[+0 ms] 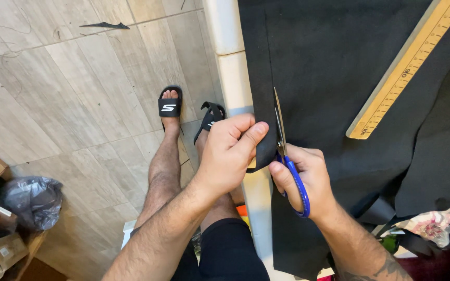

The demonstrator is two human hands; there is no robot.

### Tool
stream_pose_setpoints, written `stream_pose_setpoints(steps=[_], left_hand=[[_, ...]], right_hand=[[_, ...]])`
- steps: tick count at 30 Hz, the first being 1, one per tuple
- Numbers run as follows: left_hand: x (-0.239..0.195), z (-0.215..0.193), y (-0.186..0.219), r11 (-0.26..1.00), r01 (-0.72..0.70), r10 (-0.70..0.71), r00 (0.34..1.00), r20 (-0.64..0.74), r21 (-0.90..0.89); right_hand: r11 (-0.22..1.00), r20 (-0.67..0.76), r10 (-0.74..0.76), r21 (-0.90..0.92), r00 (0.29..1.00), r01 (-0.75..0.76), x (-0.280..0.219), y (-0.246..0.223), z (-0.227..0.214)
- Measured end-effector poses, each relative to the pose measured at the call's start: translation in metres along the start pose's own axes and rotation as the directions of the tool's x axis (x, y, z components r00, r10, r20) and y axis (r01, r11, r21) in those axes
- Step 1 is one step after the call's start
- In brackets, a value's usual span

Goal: Cutting a long strip of black leather using scissors on a workbench

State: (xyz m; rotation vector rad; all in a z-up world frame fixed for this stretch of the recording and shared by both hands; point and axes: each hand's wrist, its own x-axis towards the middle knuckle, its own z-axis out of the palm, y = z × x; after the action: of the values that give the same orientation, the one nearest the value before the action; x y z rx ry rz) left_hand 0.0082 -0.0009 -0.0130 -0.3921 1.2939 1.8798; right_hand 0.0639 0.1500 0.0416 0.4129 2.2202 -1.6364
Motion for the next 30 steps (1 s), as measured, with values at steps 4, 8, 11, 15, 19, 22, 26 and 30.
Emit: stream_pose_setpoints(steps=[4,8,11,15,19,22,26,30], left_hand=[[-0.002,0.001,0.001,1.0,-0.003,0.003,1.0,0.001,0.016],[-0.003,0.003,0.007,1.0,0.0,0.0,1.0,-0.008,0.005],[-0.002,0.001,0.003,0.999,-0.013,0.013,1.0,-0.009,0.034],[0.001,0.0,0.029,0.989,-0.016,0.022,0.999,-0.039,0.15],[0.019,-0.005,0.041,0.937,-0.174,0.206,0.975,-0.077,0.304],[0.027,-0.003,0.038,0.929,-0.208,0.244,0.966,-0.085,0.308],[0.026,-0.001,0.038,0.956,-0.185,0.208,0.975,-0.08,0.226],[0.025,-0.001,0.043,0.958,-0.191,0.212,0.974,-0.079,0.214]], right_hand=[[1.0,-0.034,0.013,-0.013,0.999,-0.013,-0.001,-0.002,0.002],[0.999,-0.062,-0.004,-0.044,0.998,0.001,-0.002,0.006,0.001],[1.0,-0.066,-0.009,-0.03,0.998,0.007,-0.002,0.01,0.001],[1.0,-0.079,0.0,-0.011,0.997,0.0,-0.001,0.008,0.001],[1.0,-0.066,-0.014,0.002,0.998,0.014,0.005,-0.001,0.003],[0.999,-0.07,0.012,0.044,0.997,-0.009,-0.001,-0.003,0.004],[0.994,-0.05,0.046,0.097,0.998,-0.041,0.0,-0.002,0.003],[0.996,-0.035,0.037,0.083,0.999,-0.034,0.01,-0.005,-0.001]])
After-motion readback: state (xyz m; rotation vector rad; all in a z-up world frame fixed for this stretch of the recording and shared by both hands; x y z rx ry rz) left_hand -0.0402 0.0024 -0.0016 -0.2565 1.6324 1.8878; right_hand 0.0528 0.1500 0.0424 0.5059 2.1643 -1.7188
